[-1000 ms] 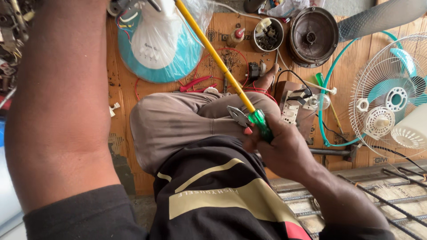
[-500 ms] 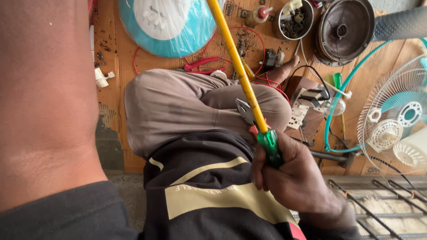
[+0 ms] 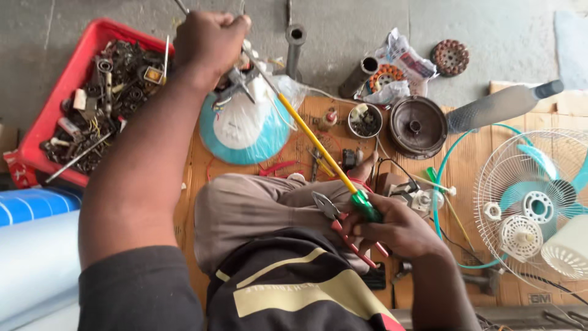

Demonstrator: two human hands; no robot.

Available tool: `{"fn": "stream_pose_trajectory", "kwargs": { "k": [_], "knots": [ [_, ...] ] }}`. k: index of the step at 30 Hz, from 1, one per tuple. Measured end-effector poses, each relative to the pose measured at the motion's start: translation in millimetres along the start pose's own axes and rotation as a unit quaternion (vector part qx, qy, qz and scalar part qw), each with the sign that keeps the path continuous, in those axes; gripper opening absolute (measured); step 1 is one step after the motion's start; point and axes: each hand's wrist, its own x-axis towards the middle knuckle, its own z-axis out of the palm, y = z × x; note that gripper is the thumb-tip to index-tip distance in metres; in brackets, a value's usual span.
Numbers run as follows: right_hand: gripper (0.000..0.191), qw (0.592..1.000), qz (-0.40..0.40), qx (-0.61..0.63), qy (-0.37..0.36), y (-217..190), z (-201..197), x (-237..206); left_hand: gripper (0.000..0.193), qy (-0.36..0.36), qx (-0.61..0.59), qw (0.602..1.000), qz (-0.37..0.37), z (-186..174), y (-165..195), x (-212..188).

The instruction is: The person sits on the floor and uses a screwdriver to unscrew and separate parts of an electric fan motor, then works the motor shaft and housing by hand, using pliers to grip components while pulling the armature from the stator.

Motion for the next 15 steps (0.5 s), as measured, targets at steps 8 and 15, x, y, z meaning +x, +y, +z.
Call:
{"fn": "stream_pose_trajectory", "kwargs": {
  "k": [8, 15],
  "knots": [
    [0.045, 0.953, 0.049, -0.199, 0.225, 18.3, -46.1, -18.3, 0.086, -0.029, 0.057, 0.997, 0.036, -0.5, -17.0, -5.6],
    [0.041, 0.951, -0.072, -0.076, 0.290, 47.3, -50.4, -8.4, 0.105, -0.016, 0.116, 0.990, 0.078, 9.5, -17.1, -11.2]
  ]
}}
